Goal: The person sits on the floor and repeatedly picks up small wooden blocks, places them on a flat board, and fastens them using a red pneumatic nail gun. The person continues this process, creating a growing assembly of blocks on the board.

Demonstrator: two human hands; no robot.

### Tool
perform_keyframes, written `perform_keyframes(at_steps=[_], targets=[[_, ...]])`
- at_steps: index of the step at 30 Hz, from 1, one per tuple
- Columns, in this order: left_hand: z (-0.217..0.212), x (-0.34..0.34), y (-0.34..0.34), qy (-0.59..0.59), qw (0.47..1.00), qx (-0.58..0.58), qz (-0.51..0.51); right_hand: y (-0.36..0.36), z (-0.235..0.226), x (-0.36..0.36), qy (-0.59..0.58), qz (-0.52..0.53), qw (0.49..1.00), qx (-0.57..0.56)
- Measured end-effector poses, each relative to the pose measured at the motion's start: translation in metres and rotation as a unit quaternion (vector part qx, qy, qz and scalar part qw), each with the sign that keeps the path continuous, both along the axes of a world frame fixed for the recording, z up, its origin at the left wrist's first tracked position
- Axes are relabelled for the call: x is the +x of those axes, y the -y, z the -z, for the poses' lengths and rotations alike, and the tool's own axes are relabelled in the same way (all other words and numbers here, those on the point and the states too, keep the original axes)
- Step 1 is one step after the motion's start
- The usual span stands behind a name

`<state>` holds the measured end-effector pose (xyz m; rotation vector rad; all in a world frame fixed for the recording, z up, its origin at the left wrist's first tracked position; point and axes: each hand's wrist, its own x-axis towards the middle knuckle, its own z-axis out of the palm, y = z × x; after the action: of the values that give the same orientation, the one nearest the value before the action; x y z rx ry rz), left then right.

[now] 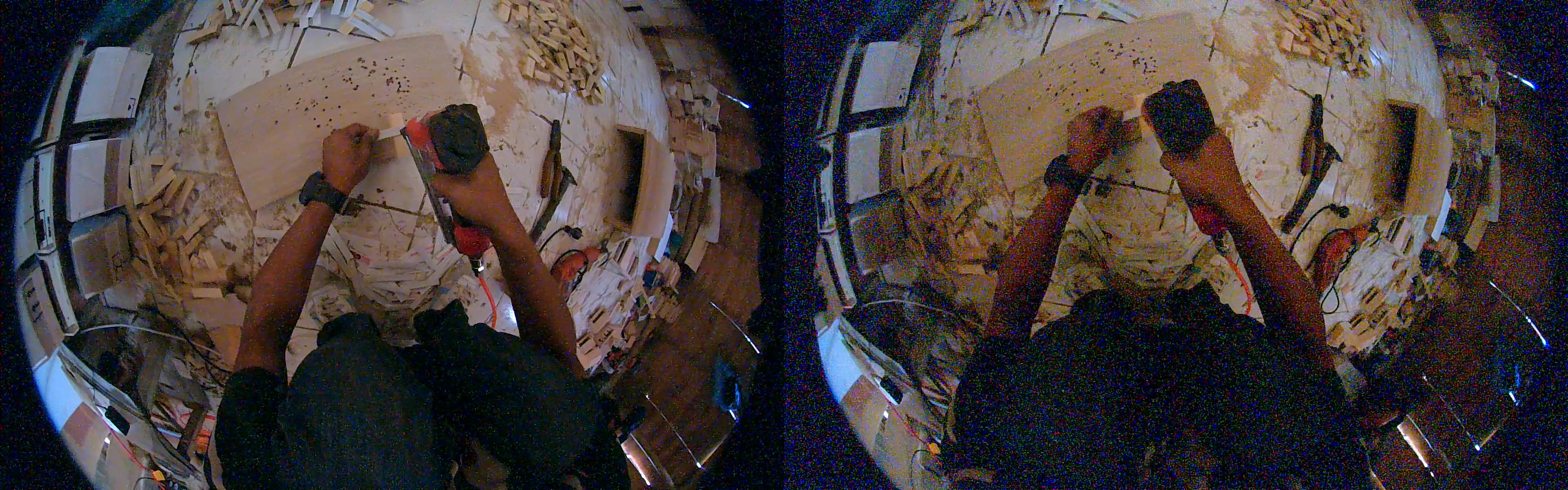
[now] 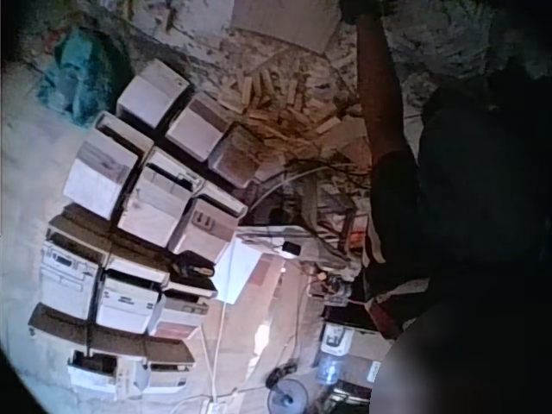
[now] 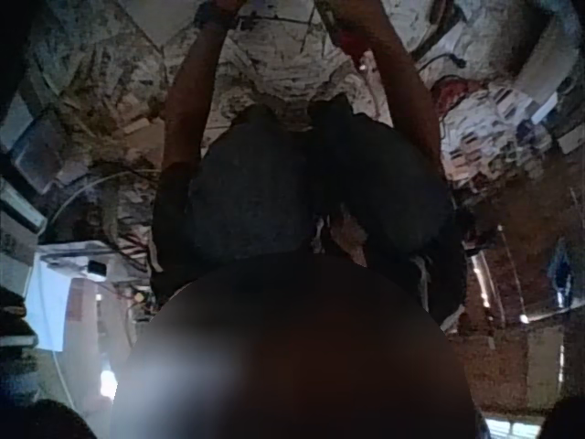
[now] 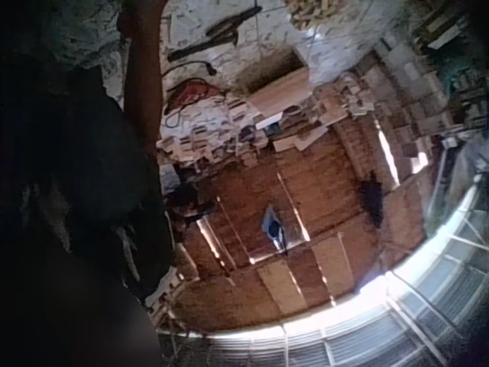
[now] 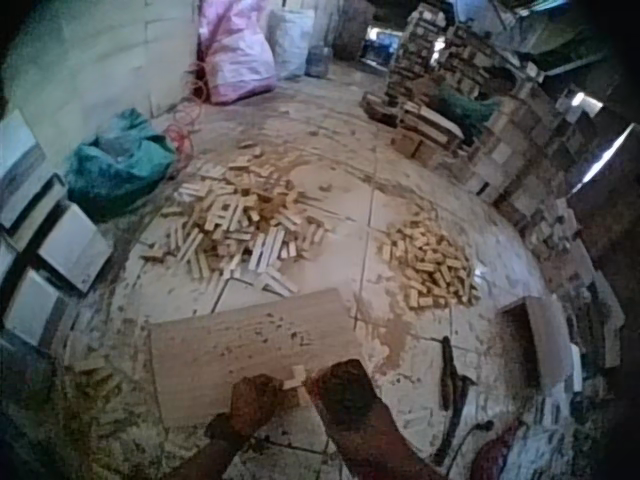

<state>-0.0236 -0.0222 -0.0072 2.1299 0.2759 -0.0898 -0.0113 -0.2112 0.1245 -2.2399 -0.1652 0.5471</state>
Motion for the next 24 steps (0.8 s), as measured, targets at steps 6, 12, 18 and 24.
perform_keyframes(at_steps=[6, 12, 18, 24], targets=[[0.009, 0.0, -0.001, 0.057, 0.998, 0.021, 0.006, -0.008, 0.003, 0.002, 0.007, -0.004, 1.0, 0.002], [0.011, 0.003, -0.002, 0.045, 0.999, -0.006, 0.007, -0.009, 0.001, 0.003, -0.039, 0.03, 0.999, 0.013], [0.012, 0.003, -0.001, 0.025, 1.0, 0.0, 0.013, -0.016, 0.006, 0.003, -0.024, 0.023, 0.999, 0.032], [0.017, 0.003, -0.003, 0.072, 0.997, 0.005, 0.028, -0.021, 0.009, 0.001, 0.05, -0.002, 0.998, 0.022]])
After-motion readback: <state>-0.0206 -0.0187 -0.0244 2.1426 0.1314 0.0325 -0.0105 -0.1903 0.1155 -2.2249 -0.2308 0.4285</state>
